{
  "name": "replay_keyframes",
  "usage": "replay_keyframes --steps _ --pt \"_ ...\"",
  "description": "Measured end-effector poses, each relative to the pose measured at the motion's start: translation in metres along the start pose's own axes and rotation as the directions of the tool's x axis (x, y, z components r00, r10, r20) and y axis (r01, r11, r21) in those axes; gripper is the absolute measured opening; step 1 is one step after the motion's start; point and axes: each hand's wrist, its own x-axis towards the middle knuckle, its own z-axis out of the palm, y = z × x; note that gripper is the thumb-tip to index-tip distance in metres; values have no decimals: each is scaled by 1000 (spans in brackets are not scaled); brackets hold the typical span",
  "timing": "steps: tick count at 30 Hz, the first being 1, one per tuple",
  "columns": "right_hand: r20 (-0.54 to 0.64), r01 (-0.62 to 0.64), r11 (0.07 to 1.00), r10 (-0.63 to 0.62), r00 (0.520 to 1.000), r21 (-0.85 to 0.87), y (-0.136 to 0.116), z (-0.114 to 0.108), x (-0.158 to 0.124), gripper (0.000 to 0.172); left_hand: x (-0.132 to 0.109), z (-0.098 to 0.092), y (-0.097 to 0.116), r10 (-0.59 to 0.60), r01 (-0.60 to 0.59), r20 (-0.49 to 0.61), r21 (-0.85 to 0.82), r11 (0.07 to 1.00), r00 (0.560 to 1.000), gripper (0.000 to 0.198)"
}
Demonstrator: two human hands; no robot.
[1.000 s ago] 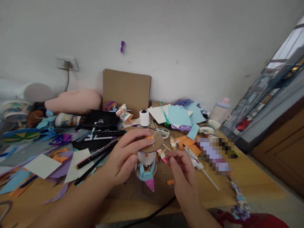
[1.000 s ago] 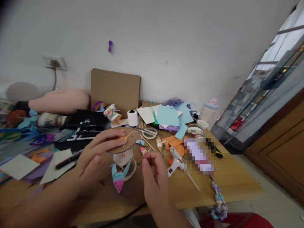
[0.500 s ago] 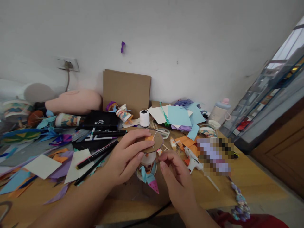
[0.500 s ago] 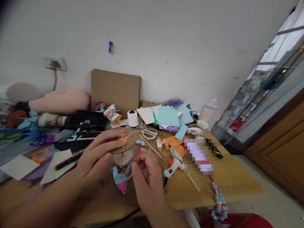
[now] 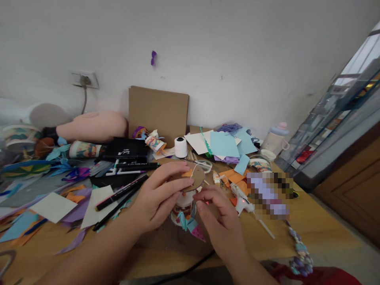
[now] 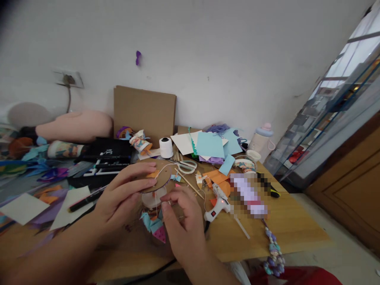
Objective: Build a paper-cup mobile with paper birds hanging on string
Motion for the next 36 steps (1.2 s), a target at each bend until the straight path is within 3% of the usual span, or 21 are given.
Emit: replay_keyframes --steps 5,11,36 --pt "66 14 1000 -16 998 27 -9 1 9 8 -1 0 -1 9 -9 0 -4 1000 1000 39" --pt "41 41 998 -42 998 37 -14 3 14 10 -1 0 -1 16 -16 4 -10 1000 1000 41" --pt "22 -85 992 83 996 90 -3 -6 6 15 -1 0 -2 -7 7 9 -5 1000 1000 43"
